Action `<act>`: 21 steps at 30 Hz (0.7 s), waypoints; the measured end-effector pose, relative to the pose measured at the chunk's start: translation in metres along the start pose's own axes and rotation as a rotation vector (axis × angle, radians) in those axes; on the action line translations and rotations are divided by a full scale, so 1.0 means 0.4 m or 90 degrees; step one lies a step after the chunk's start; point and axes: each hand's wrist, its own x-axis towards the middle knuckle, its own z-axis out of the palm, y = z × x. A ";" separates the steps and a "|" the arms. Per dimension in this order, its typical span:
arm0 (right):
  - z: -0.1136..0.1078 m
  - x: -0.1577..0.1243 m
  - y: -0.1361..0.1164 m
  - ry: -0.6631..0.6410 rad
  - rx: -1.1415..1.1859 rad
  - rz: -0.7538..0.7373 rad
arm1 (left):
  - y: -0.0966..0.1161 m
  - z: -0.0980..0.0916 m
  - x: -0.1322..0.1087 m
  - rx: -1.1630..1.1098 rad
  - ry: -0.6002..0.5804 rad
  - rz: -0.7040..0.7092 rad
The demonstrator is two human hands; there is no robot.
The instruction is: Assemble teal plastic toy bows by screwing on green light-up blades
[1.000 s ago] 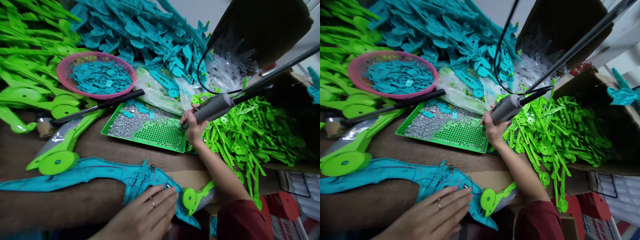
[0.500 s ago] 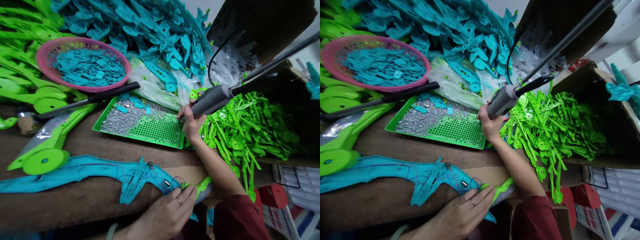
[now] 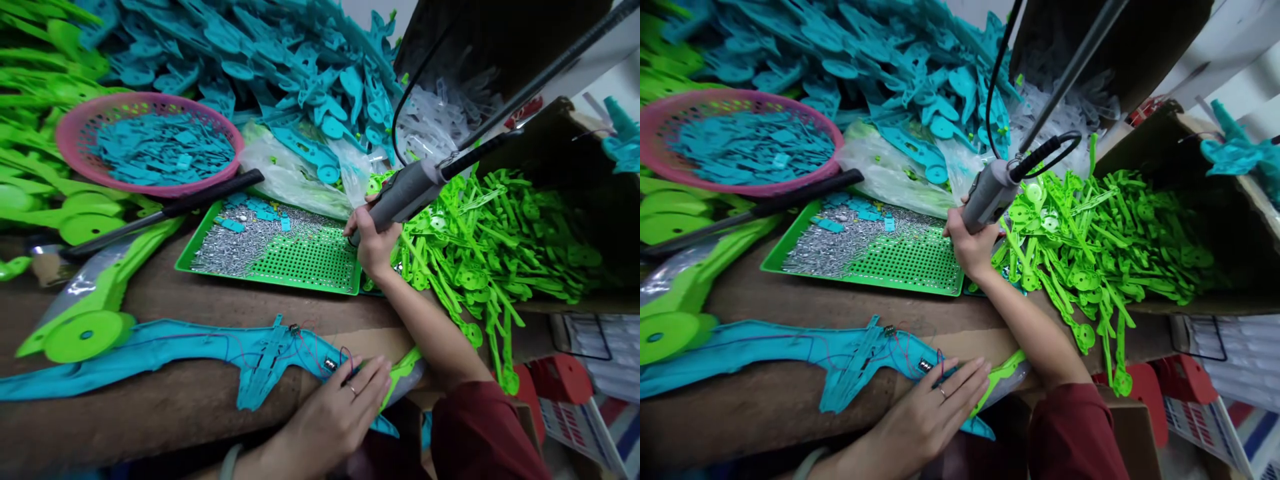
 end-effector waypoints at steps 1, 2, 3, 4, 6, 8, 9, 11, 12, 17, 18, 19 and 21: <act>0.000 0.000 -0.002 0.006 -0.001 -0.002 | -0.002 0.001 0.000 0.001 -0.002 0.002; 0.000 -0.001 -0.004 0.009 0.003 -0.005 | -0.003 0.001 -0.001 0.001 -0.007 0.005; -0.001 -0.002 -0.005 0.011 0.010 -0.006 | -0.004 0.002 -0.001 0.000 -0.009 0.007; -0.002 -0.003 -0.005 0.011 0.015 -0.005 | -0.004 0.002 -0.002 -0.004 -0.008 0.009; -0.005 -0.004 0.001 0.010 0.018 0.002 | -0.005 0.003 -0.004 -0.010 -0.005 0.012; -0.005 -0.004 0.013 0.011 0.013 0.013 | -0.005 0.005 -0.006 -0.010 -0.004 0.014; -0.003 -0.004 0.019 0.010 0.012 0.017 | -0.004 0.006 -0.007 -0.008 -0.006 0.015; 0.006 0.000 0.020 0.004 0.006 0.019 | -0.005 0.008 -0.009 -0.004 -0.005 0.017; 0.010 0.001 0.010 0.000 0.000 0.016 | -0.006 0.008 -0.009 -0.005 -0.001 0.013; -0.052 -0.025 -0.183 0.057 0.001 -0.041 | -0.005 -0.001 -0.004 -0.053 0.031 -0.021; -0.084 -0.042 -0.234 0.069 -0.002 -0.055 | -0.005 -0.003 -0.004 -0.073 0.036 -0.035; -0.120 -0.063 -0.279 0.079 -0.017 -0.071 | -0.004 -0.004 -0.005 -0.096 0.036 -0.050; -0.198 -0.113 -0.339 0.126 -0.075 -0.117 | -0.005 -0.003 -0.009 -0.135 0.030 -0.073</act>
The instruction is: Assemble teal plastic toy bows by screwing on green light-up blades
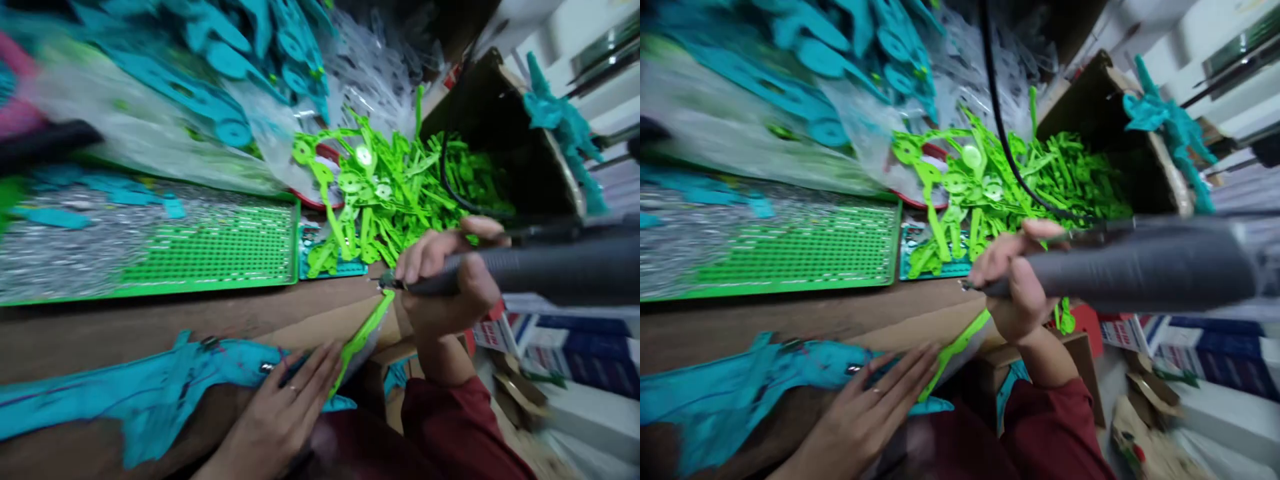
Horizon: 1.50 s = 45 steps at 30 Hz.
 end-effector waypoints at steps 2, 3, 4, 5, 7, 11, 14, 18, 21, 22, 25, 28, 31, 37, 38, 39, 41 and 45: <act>-0.088 -0.036 -0.007 0.071 -0.060 -0.037 | -0.003 0.002 -0.007 -0.025 -0.017 -0.009; -0.127 -0.054 0.005 0.108 -0.086 -0.044 | -0.005 0.003 -0.011 -0.031 -0.025 -0.010; -0.160 -0.071 0.024 0.140 -0.109 -0.043 | -0.005 0.004 -0.014 -0.033 -0.034 -0.010; -0.187 -0.085 0.046 0.163 -0.128 -0.037 | -0.005 0.004 -0.016 -0.034 -0.039 -0.010; -0.221 -0.105 0.087 0.180 -0.157 -0.024 | -0.004 0.001 -0.017 -0.032 -0.044 -0.009; -0.250 -0.120 0.124 0.166 -0.163 0.007 | -0.002 -0.005 -0.002 -0.041 -0.048 -0.019; -0.262 -0.123 0.128 0.148 -0.143 0.026 | -0.002 -0.008 0.013 -0.049 -0.047 -0.028; -0.268 -0.127 0.130 0.137 -0.111 0.008 | -0.001 -0.013 0.015 -0.047 -0.050 -0.027; -0.270 -0.132 0.134 0.136 -0.116 -0.011 | 0.001 -0.013 0.008 -0.043 -0.059 -0.026; -0.272 -0.135 0.136 0.134 -0.121 -0.014 | 0.001 -0.012 0.006 -0.043 -0.061 -0.024; -0.278 -0.142 0.143 0.124 -0.132 0.007 | -0.001 -0.010 0.005 -0.052 -0.063 -0.021; -0.284 -0.143 0.150 0.129 -0.123 0.043 | -0.004 -0.015 0.006 -0.048 -0.064 -0.017; -0.291 -0.138 0.157 0.102 -0.094 0.047 | -0.007 -0.019 0.005 -0.029 -0.094 -0.008; -0.307 -0.115 0.137 -0.050 -0.050 0.070 | 0.013 -0.020 -0.002 -0.003 -0.099 -0.020; -0.299 -0.107 0.120 -0.059 -0.052 0.071 | 0.016 -0.029 -0.001 0.001 -0.101 -0.024; -0.286 -0.099 0.099 -0.058 -0.049 0.055 | 0.017 -0.043 0.004 0.000 -0.100 -0.026; -0.240 -0.080 0.050 -0.046 -0.017 0.002 | 0.008 -0.084 0.025 -0.009 -0.074 -0.032; -0.098 -0.050 -0.027 -0.060 0.113 -0.048 | -0.047 -0.187 0.123 -0.031 -0.032 -0.061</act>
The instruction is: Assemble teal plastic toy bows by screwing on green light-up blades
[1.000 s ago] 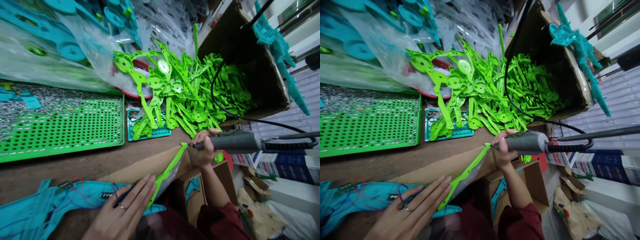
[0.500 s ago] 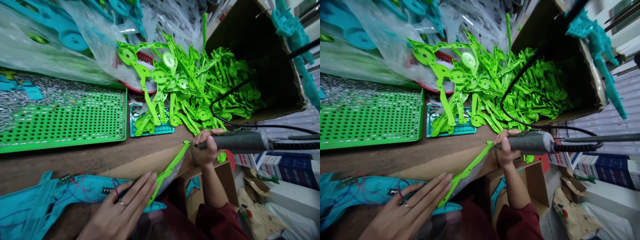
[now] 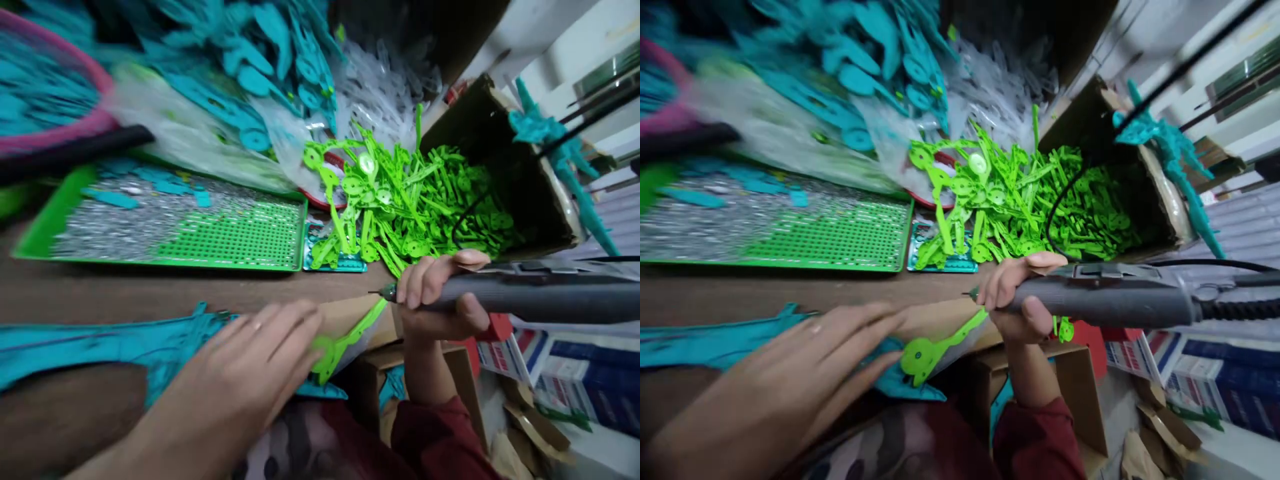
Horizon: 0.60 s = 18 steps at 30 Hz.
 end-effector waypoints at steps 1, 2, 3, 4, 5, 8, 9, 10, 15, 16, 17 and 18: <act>0.039 0.008 -0.002 -0.011 0.040 0.010 | -0.014 -0.024 0.030 -0.033 0.014 -0.047; 0.076 0.013 -0.002 -0.021 0.083 0.023 | -0.030 -0.045 0.058 -0.103 0.016 -0.073; 0.111 0.018 0.001 -0.034 0.127 0.040 | -0.046 -0.063 0.082 -0.185 0.012 -0.098; 0.141 0.021 0.004 -0.049 0.171 0.062 | -0.063 -0.079 0.101 -0.269 0.006 -0.119; 0.168 0.024 0.008 -0.063 0.213 0.087 | -0.079 -0.093 0.115 -0.354 -0.014 -0.130; 0.226 0.034 0.012 -0.090 0.321 0.169 | -0.120 -0.119 0.126 -0.607 -0.122 -0.180; 0.240 0.038 0.012 -0.095 0.355 0.190 | -0.130 -0.122 0.122 -0.703 -0.158 -0.208; 0.253 0.042 0.011 -0.099 0.387 0.206 | -0.138 -0.121 0.116 -0.808 -0.181 -0.242; 0.314 0.065 0.010 -0.109 0.470 0.224 | -0.142 -0.088 0.091 -1.332 -0.084 -0.452; 0.325 0.071 0.012 -0.107 0.473 0.226 | -0.137 -0.081 0.090 -1.394 -0.046 -0.484; 0.335 0.076 0.013 -0.103 0.476 0.229 | -0.130 -0.076 0.090 -1.433 -0.007 -0.507; 0.344 0.080 0.014 -0.097 0.478 0.235 | -0.122 -0.074 0.091 -1.454 0.030 -0.518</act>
